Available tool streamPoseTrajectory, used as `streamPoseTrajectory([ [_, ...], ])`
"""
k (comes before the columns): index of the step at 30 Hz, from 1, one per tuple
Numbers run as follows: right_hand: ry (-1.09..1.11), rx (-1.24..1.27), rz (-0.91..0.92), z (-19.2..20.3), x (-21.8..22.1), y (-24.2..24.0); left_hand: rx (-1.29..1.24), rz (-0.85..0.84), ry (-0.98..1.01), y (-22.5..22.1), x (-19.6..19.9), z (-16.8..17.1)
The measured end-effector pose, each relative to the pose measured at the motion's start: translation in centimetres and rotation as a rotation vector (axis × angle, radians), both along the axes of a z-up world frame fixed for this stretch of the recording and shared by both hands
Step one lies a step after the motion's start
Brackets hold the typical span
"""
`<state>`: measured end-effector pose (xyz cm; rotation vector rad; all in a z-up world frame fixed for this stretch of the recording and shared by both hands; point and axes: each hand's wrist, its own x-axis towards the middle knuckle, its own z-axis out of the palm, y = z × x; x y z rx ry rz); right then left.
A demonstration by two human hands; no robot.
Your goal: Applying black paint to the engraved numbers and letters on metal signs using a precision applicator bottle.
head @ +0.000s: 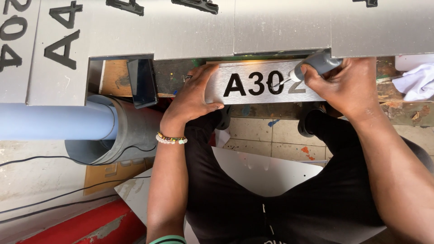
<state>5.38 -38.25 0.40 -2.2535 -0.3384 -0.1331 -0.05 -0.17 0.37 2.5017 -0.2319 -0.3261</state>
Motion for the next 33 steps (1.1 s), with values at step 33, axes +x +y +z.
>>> streamPoseTrajectory([
  [33,0.259,-0.041,-0.249,2.0,1.2,-5.6,0.015,-0.017,-0.003,-1.3,0.4,-0.3],
])
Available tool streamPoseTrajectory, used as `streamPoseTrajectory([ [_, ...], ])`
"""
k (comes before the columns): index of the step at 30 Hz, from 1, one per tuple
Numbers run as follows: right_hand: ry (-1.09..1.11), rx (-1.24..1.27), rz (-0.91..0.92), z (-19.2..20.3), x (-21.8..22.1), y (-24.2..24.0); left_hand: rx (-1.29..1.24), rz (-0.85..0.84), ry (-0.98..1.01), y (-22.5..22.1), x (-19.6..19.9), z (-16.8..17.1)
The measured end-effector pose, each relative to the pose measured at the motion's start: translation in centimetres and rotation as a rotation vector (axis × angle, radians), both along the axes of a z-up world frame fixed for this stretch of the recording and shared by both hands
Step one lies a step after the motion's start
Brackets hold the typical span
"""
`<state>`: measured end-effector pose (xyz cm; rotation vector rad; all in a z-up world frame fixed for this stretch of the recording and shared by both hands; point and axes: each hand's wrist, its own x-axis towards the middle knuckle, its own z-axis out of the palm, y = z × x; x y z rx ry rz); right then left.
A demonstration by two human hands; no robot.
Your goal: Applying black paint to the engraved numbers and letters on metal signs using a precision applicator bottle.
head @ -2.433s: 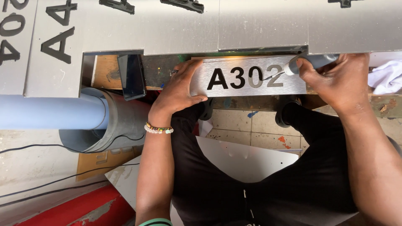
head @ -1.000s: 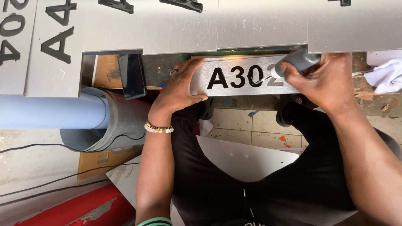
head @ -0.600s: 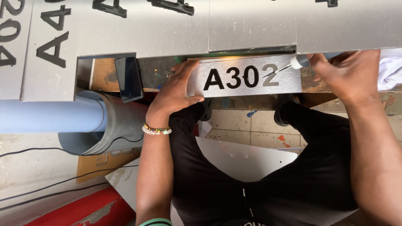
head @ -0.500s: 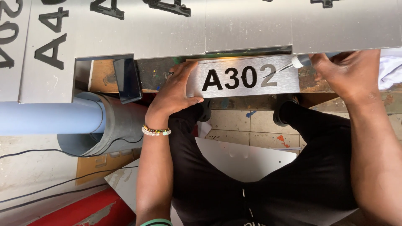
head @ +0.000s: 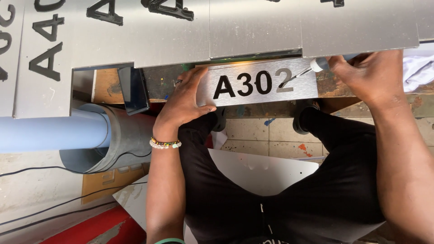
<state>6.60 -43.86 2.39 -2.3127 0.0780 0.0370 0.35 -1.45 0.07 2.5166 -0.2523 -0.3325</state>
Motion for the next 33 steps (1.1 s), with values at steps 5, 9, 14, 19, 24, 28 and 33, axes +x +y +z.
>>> streamPoseTrajectory([
  [5,-0.193,0.014,0.118,-3.2,1.1,-2.3,0.012,0.002,0.008,0.0,0.0,0.0],
  [9,-0.202,-0.054,0.123,-5.2,1.9,-3.9,0.019,0.001,0.002,0.1,-0.1,0.1],
  [14,-0.255,0.002,0.124,-5.3,2.1,-3.7,0.008,-0.003,-0.003,0.1,-0.2,0.2],
  [19,-0.288,0.115,0.159,-7.1,3.2,-4.5,0.01,0.016,0.02,-0.1,-0.2,0.6],
  [24,-0.273,0.174,0.136,-7.6,3.9,-4.1,0.012,0.023,0.022,-0.1,-0.3,0.6],
  [28,-0.281,0.06,0.148,-8.1,4.5,-3.9,0.009,0.027,0.031,-0.1,-0.4,0.6],
  [33,-0.457,-0.071,0.261,-8.8,4.8,-3.9,0.014,0.02,0.014,0.2,-0.3,0.1],
])
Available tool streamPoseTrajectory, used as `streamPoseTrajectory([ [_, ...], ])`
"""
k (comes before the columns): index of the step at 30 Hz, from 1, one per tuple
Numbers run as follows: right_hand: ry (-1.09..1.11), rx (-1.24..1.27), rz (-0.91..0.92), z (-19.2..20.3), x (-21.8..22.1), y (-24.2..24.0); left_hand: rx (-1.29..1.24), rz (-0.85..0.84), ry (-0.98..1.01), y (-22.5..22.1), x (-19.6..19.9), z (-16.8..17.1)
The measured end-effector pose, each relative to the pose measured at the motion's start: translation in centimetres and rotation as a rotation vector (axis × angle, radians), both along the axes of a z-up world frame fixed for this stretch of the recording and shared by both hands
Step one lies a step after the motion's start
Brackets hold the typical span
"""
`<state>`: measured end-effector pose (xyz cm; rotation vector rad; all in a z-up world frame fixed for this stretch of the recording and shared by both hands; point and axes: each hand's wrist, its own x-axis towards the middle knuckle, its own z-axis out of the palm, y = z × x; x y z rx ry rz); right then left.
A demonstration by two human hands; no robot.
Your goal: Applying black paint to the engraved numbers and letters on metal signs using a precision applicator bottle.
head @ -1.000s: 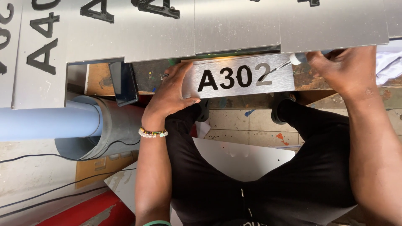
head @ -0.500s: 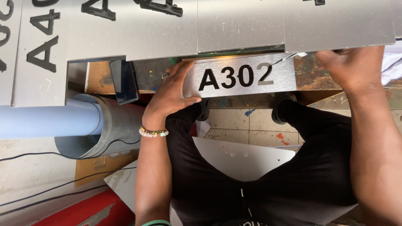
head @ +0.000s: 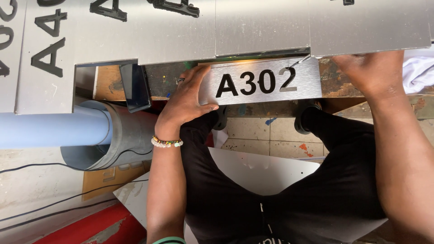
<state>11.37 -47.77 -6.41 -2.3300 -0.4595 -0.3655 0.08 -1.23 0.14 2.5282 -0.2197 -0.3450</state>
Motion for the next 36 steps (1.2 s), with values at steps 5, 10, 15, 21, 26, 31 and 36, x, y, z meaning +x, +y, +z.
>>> streamPoseTrajectory([
  [5,0.067,0.039,-0.025,1.1,-0.7,1.6,-0.004,-0.018,-0.024,0.3,0.1,-0.3],
  [10,0.144,0.087,-0.033,3.3,-1.9,3.3,0.003,-0.005,-0.009,0.2,0.1,-0.2],
  [15,0.178,0.034,-0.072,3.0,-1.9,3.3,0.009,0.001,-0.006,0.0,0.0,0.1],
  [21,0.15,0.045,-0.074,1.7,-1.0,2.1,-0.007,0.011,0.014,-0.1,-0.1,0.2],
  [26,0.223,0.196,-0.087,1.3,-1.3,0.8,-0.004,-0.014,-0.012,0.1,0.0,0.1],
  [31,0.272,0.117,-0.161,4.7,-3.3,2.0,-0.002,-0.019,-0.027,0.5,0.1,-0.5],
  [36,0.405,0.037,-0.279,9.2,-5.2,5.2,-0.01,-0.029,-0.037,0.5,0.1,-0.5],
])
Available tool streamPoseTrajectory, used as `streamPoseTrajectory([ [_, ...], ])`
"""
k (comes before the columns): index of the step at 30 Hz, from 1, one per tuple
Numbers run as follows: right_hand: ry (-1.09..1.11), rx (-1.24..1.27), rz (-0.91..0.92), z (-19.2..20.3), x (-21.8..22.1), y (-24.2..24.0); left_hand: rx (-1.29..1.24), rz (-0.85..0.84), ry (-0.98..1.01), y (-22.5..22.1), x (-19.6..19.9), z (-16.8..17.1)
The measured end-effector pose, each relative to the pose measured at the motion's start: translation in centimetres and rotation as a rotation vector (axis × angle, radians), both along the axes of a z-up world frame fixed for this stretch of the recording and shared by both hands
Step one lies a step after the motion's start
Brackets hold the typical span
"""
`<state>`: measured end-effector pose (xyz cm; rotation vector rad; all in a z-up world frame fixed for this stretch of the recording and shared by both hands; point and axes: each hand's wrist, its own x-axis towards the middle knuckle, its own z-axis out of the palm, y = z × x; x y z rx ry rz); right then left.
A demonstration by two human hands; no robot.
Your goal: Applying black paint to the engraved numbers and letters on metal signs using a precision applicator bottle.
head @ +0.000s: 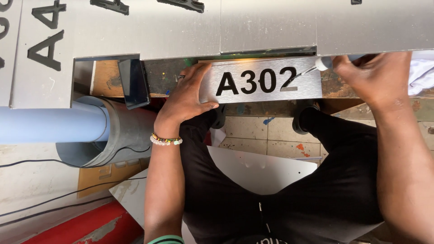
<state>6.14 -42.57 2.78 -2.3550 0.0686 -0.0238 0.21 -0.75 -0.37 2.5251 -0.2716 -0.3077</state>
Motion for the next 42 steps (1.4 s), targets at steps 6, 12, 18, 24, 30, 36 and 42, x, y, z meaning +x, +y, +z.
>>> streamPoseTrajectory([
  [6,0.059,0.012,0.003,-0.3,-0.2,0.5,0.008,0.014,0.028,-0.3,0.0,0.3],
  [12,0.004,0.048,0.034,-0.3,-0.6,0.1,-0.006,0.025,0.031,-0.5,-0.1,0.5],
  [18,-0.17,0.075,0.167,-0.3,-1.0,-0.7,-0.003,0.035,0.028,-0.4,-0.2,0.4],
  [24,-0.119,0.121,0.095,-1.5,-0.5,-2.1,0.01,-0.016,-0.028,0.2,0.1,-0.5],
  [30,-0.097,0.136,0.071,-1.5,-0.5,-2.7,0.01,0.001,-0.037,0.6,0.2,-1.0],
  [36,-0.121,0.141,0.091,-1.2,-0.7,-2.5,0.023,0.025,-0.018,0.7,-0.1,-0.4],
  [42,-0.178,0.172,0.172,-1.0,-1.0,-2.4,0.072,0.022,-0.032,1.1,-0.3,-0.2],
])
